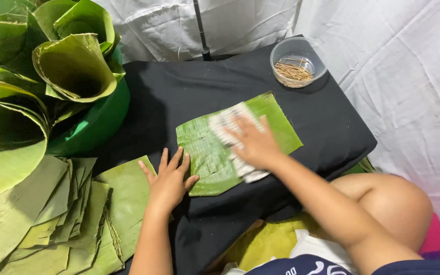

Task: Cleaning banana leaves with a cloth and rolling them into cone shapes secured with toothpicks.

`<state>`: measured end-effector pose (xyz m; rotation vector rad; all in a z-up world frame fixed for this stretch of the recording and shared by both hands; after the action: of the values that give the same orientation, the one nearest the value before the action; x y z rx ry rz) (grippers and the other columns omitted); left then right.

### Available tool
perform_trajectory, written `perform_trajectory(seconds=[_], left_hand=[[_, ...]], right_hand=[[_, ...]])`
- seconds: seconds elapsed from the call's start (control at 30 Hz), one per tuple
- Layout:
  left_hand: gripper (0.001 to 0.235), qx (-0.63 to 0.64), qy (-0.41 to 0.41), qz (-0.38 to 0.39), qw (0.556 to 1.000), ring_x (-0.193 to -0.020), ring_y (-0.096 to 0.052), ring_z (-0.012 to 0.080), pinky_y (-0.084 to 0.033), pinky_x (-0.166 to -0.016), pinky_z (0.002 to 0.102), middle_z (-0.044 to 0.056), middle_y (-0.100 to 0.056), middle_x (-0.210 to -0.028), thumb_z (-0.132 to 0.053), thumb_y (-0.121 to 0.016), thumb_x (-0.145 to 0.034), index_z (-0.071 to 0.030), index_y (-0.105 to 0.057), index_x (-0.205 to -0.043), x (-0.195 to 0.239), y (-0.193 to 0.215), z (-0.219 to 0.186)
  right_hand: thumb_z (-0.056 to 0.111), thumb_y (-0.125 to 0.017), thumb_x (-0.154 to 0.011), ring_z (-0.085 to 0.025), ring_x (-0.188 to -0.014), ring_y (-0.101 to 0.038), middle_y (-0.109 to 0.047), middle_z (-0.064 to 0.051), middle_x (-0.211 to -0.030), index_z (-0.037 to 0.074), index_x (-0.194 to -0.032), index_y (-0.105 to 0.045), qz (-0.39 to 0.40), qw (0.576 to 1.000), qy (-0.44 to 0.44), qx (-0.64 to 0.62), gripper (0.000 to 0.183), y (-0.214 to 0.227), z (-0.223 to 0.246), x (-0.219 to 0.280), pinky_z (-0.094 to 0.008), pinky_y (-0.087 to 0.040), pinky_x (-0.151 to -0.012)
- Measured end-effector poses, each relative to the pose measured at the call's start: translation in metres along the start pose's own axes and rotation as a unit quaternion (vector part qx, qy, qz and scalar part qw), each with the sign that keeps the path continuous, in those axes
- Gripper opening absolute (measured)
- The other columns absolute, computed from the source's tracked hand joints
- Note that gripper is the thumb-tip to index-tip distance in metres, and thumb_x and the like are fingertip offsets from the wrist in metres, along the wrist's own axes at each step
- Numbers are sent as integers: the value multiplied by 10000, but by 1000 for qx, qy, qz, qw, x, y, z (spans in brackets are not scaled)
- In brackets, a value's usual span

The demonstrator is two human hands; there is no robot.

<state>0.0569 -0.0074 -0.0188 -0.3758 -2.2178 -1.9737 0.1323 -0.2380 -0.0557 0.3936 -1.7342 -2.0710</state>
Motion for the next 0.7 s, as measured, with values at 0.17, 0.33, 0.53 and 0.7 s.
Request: perform_trajectory(seconds=[0.17, 0.33, 0.53, 0.7], left_hand=[[632, 18, 2, 4, 1000, -1588, -140, 282, 123, -1089, 851, -31, -319, -1670, -482, -648, -941, -249, -479, -1504, -5, -6, 6], [611, 53, -13, -34, 998, -1587, -146, 314, 109, -1088, 850, 37, -333, -1666, -483, -670, -933, -230, -532, -1473, -3, 0, 8], [908, 135, -184, 8, 974, -1540, -150, 459, 31, -1143, 806, 175, -244, -1671, -453, -911, -672, -217, -540, -1467, 18, 20, -45], [551, 45, -192, 15, 980, -1474, -397, 343, -291, -1172, 687, 1, -487, -1557, -411, -771, -812, -240, -656, -1323, 2, -3, -49]], right_hand=[[293, -443, -952, -283, -1518, -345, -351, -43, -1671, 346, -1557, -434, -61, 995, -72, 21, 608, 5, -114, 30, -677, -220, -1165], [60, -463, -866, -325, -1299, -604, -595, -39, -1511, 348, -1417, -628, -180, 979, -84, 49, 643, 28, -194, 59, -581, -497, -974], [324, -730, -824, -391, -1477, -426, -424, -178, -1662, 272, -1382, -666, -231, 965, -121, 34, 564, 62, -155, 90, -574, -362, -1096], [353, -781, -787, -340, -1544, -292, -405, -93, -1640, 297, -1367, -663, -11, 991, -16, -129, 594, 55, -70, 90, -605, -112, -1244]])
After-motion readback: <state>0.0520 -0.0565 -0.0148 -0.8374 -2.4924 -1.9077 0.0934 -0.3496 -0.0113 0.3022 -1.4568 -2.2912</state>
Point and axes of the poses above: each hand's wrist, its own x-axis away from the middle knuckle, its own y-axis out of the back of the hand, z = x × y, the point moved 6 cm from there along -x, towards the middle knuckle
